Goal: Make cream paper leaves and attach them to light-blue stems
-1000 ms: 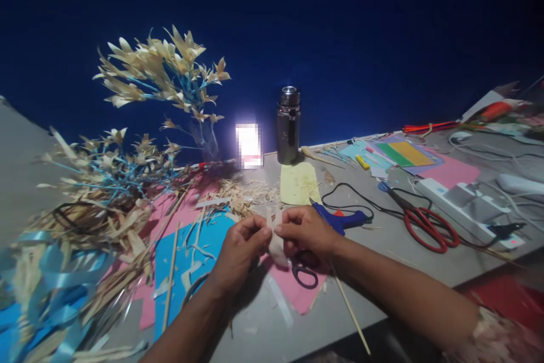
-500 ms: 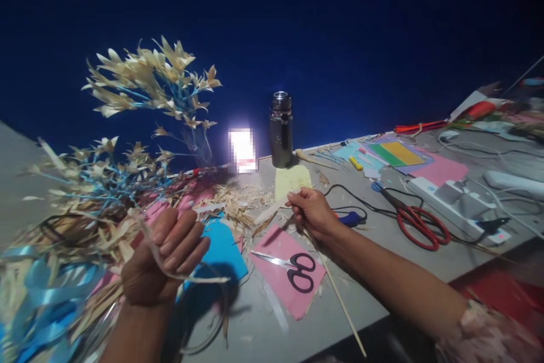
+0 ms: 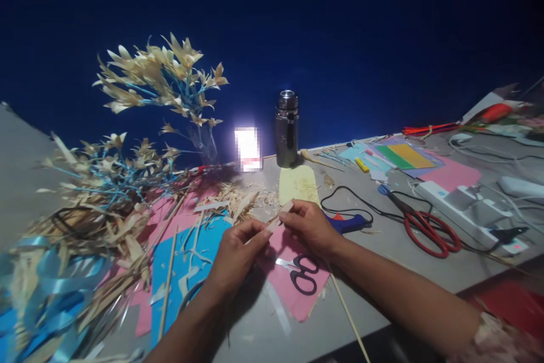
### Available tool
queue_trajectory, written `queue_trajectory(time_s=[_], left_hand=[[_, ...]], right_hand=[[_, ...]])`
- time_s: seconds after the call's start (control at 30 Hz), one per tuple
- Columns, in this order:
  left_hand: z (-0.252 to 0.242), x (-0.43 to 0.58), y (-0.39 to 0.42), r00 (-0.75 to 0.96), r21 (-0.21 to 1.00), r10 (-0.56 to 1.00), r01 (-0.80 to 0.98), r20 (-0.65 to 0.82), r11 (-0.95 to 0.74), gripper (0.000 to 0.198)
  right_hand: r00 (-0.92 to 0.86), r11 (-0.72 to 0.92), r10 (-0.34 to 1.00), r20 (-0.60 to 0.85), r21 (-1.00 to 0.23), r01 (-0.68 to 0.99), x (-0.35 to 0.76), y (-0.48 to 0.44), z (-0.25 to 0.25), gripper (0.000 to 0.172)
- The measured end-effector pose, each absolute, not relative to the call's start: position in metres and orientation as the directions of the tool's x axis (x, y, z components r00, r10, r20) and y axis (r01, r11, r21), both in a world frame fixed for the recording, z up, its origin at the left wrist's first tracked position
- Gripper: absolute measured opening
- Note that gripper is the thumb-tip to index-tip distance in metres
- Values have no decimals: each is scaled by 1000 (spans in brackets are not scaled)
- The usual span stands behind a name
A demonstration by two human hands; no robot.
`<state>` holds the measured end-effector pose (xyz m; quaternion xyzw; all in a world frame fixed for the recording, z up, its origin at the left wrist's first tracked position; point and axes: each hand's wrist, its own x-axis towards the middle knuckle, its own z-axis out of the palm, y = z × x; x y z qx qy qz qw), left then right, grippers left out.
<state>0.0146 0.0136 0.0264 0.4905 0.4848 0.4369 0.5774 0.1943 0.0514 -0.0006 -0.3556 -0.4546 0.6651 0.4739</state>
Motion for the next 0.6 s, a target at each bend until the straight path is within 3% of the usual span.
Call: queue_trajectory(time_s=[0.33,0.6], left_hand=[[23,1,17,270,997,959,26,-80,76,27],[24,-22,28,391,997,918,-22,-60,75,28]], right_hand=[[-436,-400,875,-211,-822,-405,187,38,10,41],[-502,-400,863,-61,-689,-604,217,65,25,34]])
